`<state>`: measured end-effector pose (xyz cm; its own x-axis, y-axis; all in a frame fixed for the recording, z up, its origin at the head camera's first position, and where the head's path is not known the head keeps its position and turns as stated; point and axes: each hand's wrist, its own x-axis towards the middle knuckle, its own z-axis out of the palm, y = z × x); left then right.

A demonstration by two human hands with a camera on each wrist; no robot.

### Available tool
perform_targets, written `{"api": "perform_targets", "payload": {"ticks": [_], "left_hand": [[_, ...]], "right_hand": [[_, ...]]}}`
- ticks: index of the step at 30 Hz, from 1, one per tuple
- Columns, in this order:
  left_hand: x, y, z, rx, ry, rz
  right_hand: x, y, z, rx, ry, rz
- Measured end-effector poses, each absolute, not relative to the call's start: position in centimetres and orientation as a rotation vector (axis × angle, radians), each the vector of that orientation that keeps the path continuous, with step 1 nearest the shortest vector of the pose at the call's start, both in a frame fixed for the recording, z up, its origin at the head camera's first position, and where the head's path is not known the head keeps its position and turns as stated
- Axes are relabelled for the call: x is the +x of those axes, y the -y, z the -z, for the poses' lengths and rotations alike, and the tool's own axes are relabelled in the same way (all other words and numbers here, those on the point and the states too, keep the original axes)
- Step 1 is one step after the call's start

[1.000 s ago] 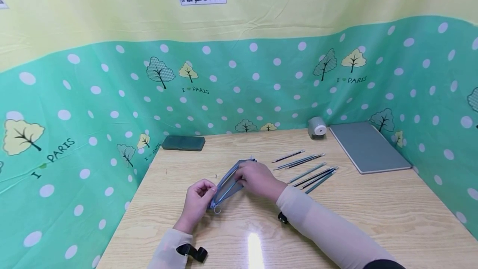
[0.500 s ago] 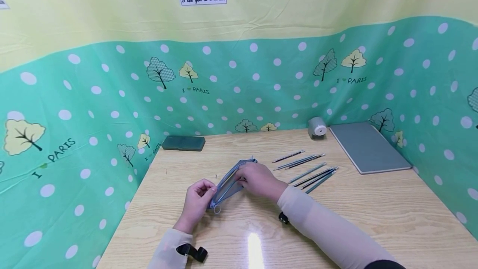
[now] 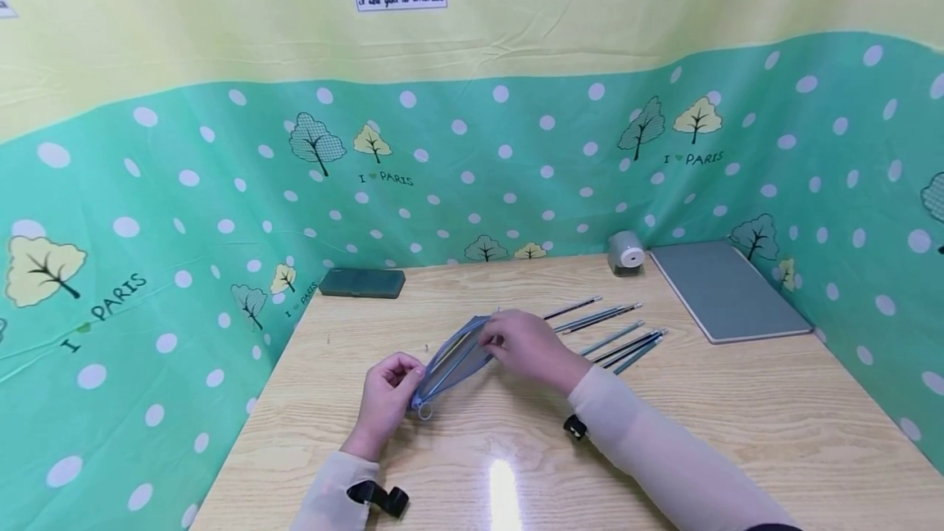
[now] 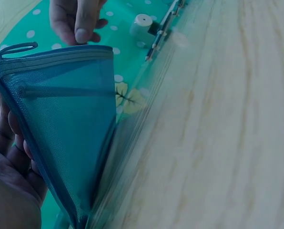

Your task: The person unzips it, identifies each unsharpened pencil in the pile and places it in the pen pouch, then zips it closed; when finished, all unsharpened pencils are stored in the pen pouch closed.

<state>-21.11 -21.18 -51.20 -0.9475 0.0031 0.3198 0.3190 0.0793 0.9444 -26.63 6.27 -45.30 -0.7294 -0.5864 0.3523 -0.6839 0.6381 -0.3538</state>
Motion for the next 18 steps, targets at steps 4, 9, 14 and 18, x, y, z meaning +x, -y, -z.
{"api": "perform_targets", "payload": {"ticks": [4, 9, 14, 18], "left_hand": [[-21.2, 21.2, 51.2, -0.318, 2.111, 1.952], [-21.1, 21.2, 51.3, -0.298, 2.106, 1.941], [-20.9, 21.2, 51.1, -0.292, 2.100, 1.934], [-21.0, 21.2, 51.0, -0.298, 2.082, 1.943]], "right_hand": [[-26.8, -7.6, 45.2, 1.001, 2.654, -0.755], [-26.8, -9.4, 45.2, 0.948, 2.656, -0.810], [-26.7, -11.0, 45.0, 0.882, 2.655, -0.832], [-26.5, -12.1, 44.7, 0.834, 2.678, -0.839]]}}
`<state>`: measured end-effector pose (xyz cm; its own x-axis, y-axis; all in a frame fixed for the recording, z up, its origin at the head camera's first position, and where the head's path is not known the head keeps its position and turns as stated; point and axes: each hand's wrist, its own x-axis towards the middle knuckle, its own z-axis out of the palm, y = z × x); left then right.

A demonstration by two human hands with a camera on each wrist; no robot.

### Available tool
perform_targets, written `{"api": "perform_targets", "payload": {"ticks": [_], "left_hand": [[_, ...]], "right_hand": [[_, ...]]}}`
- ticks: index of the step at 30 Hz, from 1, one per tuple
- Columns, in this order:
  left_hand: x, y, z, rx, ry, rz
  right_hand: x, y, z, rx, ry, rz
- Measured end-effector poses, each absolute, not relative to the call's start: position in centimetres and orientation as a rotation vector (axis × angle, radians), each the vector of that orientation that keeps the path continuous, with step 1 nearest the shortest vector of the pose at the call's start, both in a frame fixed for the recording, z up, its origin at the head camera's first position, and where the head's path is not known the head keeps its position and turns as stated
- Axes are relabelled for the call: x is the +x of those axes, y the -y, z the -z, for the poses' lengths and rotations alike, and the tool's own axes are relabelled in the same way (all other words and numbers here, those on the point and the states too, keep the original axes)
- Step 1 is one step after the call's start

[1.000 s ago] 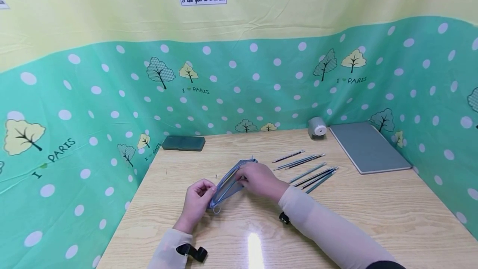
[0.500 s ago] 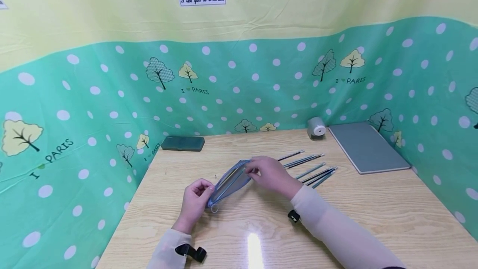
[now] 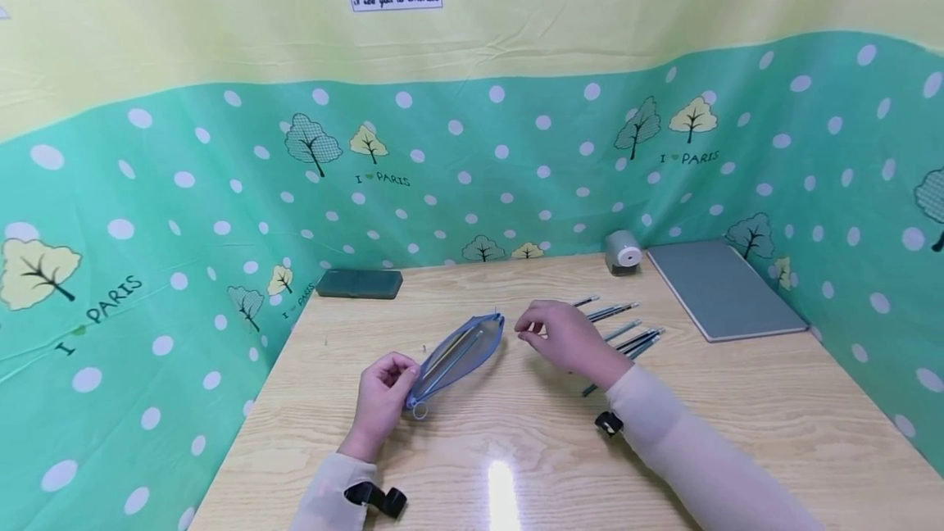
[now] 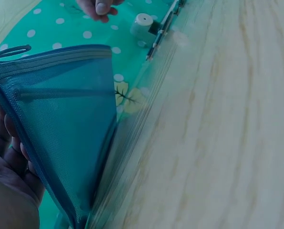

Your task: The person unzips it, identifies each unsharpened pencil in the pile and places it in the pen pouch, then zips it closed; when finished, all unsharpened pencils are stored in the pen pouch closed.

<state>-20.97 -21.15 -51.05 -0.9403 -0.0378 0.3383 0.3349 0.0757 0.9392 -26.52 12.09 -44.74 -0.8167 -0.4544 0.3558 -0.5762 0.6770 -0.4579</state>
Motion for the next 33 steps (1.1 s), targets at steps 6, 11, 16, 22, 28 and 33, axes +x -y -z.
{"api": "perform_targets", "payload": {"ticks": [6, 11, 16, 22, 28, 33], "left_hand": [[-21.0, 21.1, 51.1, -0.313, 2.070, 1.927], [-21.0, 21.1, 51.2, -0.313, 2.070, 1.933], [-21.0, 21.2, 51.3, -0.340, 2.064, 1.927], [-21.1, 21.3, 51.3, -0.325, 2.066, 1.929], [-21.2, 21.4, 51.3, -0.311, 2.067, 1.933], [-21.1, 21.4, 51.2, -0.314, 2.069, 1.937]], "right_hand": [[-26.2, -13.8, 44.5, 0.776, 2.734, -0.849], [-26.6, -15.7, 44.8, 0.757, 2.729, -0.829], [-27.1, -17.9, 45.1, 0.716, 2.722, -0.845], [-27.4, -20.1, 44.8, 0.698, 2.724, -0.905], [-28.1, -22.0, 44.7, 0.723, 2.767, -0.917], [-28.4, -23.6, 44.6, 0.719, 2.859, -0.924]]}}
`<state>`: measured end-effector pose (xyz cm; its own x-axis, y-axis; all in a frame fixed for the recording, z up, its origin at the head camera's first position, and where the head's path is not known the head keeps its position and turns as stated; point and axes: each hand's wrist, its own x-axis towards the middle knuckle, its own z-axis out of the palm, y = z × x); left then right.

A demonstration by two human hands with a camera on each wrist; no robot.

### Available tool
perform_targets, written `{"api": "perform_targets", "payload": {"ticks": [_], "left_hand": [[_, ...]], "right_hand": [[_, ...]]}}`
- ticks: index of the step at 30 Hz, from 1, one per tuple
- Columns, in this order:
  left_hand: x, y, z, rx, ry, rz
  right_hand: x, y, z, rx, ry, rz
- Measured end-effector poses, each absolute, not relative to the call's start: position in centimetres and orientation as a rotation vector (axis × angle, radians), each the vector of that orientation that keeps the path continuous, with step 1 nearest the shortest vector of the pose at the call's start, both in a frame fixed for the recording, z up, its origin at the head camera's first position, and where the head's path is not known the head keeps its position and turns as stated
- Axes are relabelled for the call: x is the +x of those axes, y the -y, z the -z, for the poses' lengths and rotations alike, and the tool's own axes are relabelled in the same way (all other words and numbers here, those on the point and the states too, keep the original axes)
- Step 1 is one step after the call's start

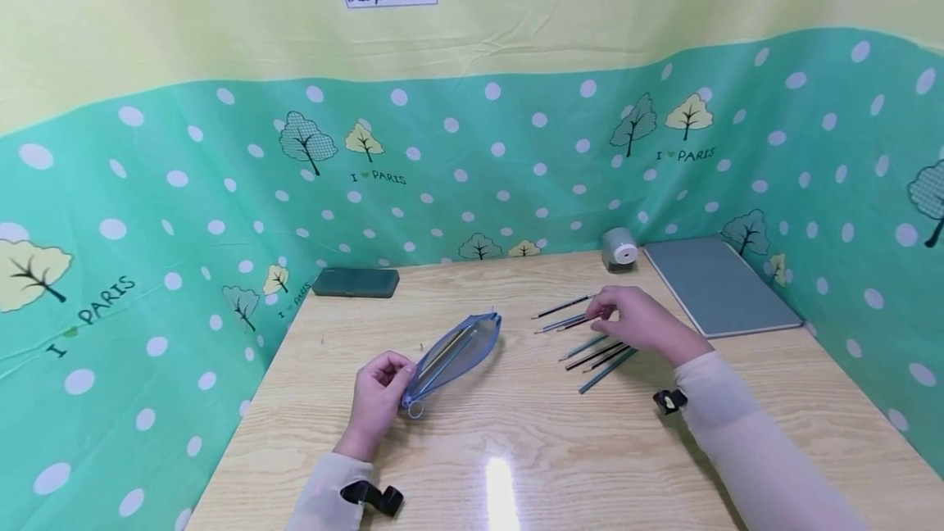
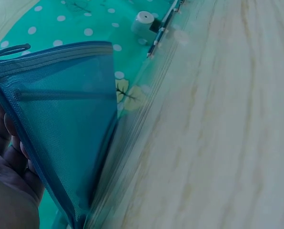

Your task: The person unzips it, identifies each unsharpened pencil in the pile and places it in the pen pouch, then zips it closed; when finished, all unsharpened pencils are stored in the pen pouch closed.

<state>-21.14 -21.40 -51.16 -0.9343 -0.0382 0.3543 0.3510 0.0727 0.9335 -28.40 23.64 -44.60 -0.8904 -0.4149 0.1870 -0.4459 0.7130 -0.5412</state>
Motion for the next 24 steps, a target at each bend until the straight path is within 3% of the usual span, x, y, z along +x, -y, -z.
{"api": "perform_targets", "payload": {"ticks": [24], "left_hand": [[-21.2, 21.5, 51.3, -0.310, 2.094, 1.933]], "right_hand": [[-28.1, -27.1, 47.2, 0.863, 3.010, -1.029]]}}
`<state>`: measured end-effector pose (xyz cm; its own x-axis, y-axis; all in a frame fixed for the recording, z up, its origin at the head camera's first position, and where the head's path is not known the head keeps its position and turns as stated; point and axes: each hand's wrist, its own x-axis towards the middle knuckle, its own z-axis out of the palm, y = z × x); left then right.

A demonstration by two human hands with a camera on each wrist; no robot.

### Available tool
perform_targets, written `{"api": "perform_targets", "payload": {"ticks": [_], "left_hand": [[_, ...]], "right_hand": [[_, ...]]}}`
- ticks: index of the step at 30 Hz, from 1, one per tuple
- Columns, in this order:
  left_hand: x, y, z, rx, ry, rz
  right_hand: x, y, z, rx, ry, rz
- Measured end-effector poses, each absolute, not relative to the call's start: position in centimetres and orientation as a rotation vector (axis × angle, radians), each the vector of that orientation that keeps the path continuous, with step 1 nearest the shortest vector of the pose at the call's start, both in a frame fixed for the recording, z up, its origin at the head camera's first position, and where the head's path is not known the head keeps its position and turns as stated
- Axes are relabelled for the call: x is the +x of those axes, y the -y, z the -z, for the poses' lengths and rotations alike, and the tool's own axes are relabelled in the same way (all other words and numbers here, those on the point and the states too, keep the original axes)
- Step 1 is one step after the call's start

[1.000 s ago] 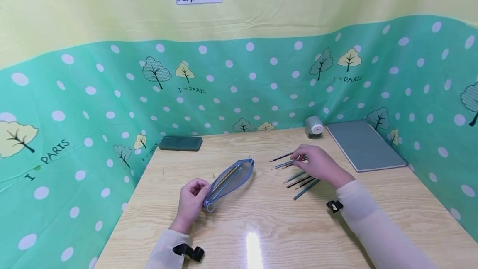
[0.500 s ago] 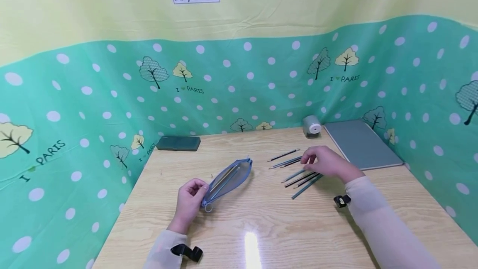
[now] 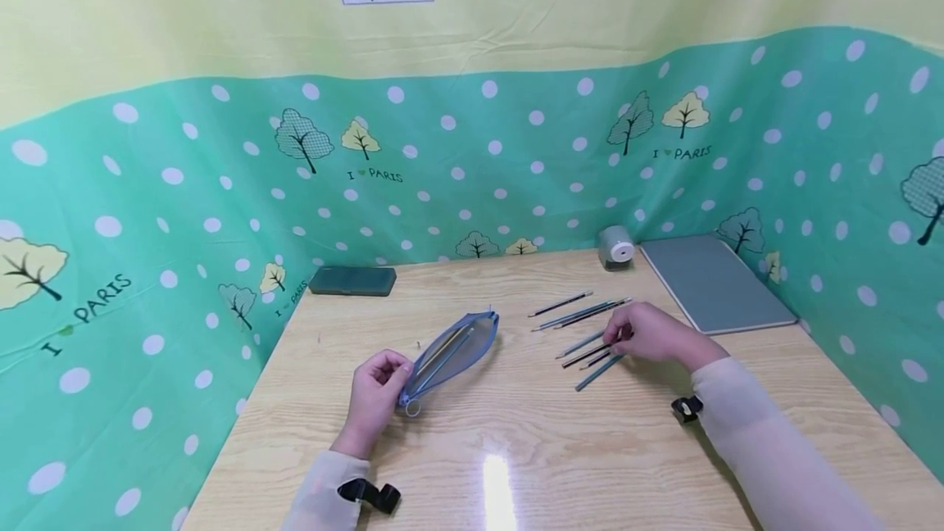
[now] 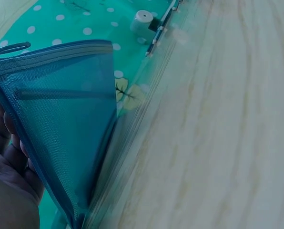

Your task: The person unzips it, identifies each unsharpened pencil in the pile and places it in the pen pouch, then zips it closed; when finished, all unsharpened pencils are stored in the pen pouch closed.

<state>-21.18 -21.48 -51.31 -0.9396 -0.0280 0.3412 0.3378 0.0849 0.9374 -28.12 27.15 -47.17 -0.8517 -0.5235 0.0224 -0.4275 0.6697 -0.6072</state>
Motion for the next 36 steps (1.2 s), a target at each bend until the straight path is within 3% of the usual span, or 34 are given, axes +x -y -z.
{"api": "perform_targets", "payload": {"ticks": [13, 36], "left_hand": [[-21.2, 21.5, 51.3, -0.320, 2.094, 1.938], [-21.3, 21.5, 51.4, -0.320, 2.110, 1.923]], "right_hand": [[-28.6, -26.7, 47.4, -0.646, -2.838, 0.860], [-30.4, -26.5, 48.1, -0.667, -2.854, 0.640]]}}
